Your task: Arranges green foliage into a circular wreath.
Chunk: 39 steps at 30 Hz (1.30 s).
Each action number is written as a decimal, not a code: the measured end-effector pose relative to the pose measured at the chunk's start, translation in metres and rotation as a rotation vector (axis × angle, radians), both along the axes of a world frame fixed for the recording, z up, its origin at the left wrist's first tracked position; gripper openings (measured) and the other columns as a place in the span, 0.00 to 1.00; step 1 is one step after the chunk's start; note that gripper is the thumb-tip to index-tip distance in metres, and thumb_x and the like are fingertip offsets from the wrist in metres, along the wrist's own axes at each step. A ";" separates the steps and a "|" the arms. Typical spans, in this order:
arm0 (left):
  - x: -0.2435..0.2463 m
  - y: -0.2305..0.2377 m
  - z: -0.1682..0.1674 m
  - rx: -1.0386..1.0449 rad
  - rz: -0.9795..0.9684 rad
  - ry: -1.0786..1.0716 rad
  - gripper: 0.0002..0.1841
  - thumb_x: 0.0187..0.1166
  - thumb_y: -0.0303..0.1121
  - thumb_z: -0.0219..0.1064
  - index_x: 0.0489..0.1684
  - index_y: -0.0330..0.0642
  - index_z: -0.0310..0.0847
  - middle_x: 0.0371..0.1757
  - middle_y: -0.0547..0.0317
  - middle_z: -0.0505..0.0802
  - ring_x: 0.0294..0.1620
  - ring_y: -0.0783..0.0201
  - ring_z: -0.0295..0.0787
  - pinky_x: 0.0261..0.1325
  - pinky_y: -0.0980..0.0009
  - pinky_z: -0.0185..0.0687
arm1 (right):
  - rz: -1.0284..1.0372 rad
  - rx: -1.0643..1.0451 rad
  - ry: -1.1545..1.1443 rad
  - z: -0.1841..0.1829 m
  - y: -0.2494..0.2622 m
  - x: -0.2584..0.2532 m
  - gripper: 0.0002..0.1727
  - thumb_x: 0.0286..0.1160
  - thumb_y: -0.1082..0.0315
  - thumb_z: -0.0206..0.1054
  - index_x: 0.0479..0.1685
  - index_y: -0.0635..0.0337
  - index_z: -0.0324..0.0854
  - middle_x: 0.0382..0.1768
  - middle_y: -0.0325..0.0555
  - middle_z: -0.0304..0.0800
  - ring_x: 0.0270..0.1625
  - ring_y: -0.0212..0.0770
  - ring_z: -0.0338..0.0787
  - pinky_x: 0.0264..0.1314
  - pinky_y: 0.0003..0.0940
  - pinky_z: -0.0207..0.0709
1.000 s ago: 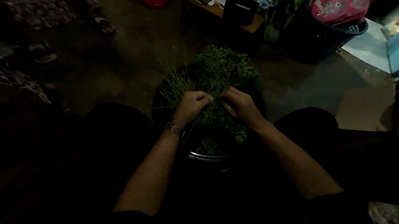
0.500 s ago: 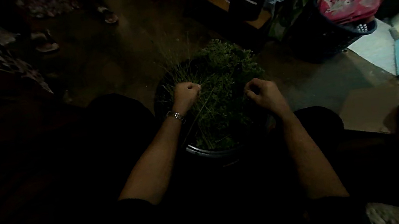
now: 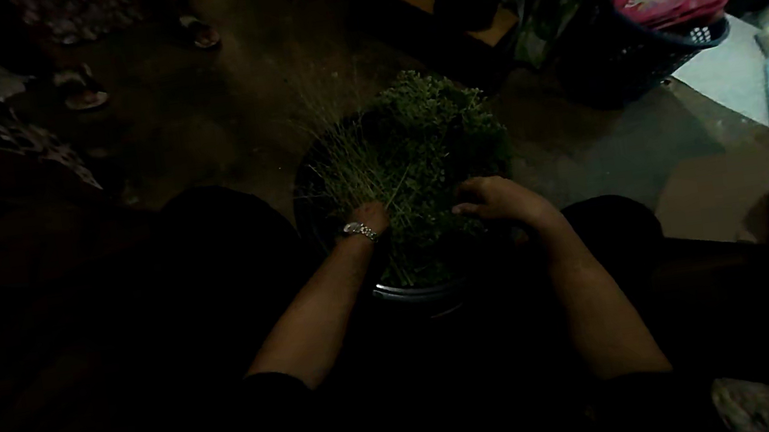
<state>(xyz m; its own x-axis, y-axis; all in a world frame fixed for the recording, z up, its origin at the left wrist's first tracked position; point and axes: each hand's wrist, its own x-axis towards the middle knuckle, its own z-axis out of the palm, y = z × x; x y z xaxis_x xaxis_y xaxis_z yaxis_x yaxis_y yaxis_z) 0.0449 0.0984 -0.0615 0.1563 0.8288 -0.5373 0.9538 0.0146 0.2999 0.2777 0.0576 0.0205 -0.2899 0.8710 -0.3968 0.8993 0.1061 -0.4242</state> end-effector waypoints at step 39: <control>-0.015 -0.011 0.012 0.025 0.027 -0.368 0.27 0.89 0.42 0.62 0.78 0.29 0.72 0.83 0.31 0.72 0.86 0.35 0.64 0.85 0.39 0.59 | -0.825 -0.109 0.222 -0.187 0.068 -0.029 0.48 0.80 0.43 0.69 0.93 0.59 0.54 0.87 0.72 0.60 0.89 0.73 0.59 0.84 0.70 0.58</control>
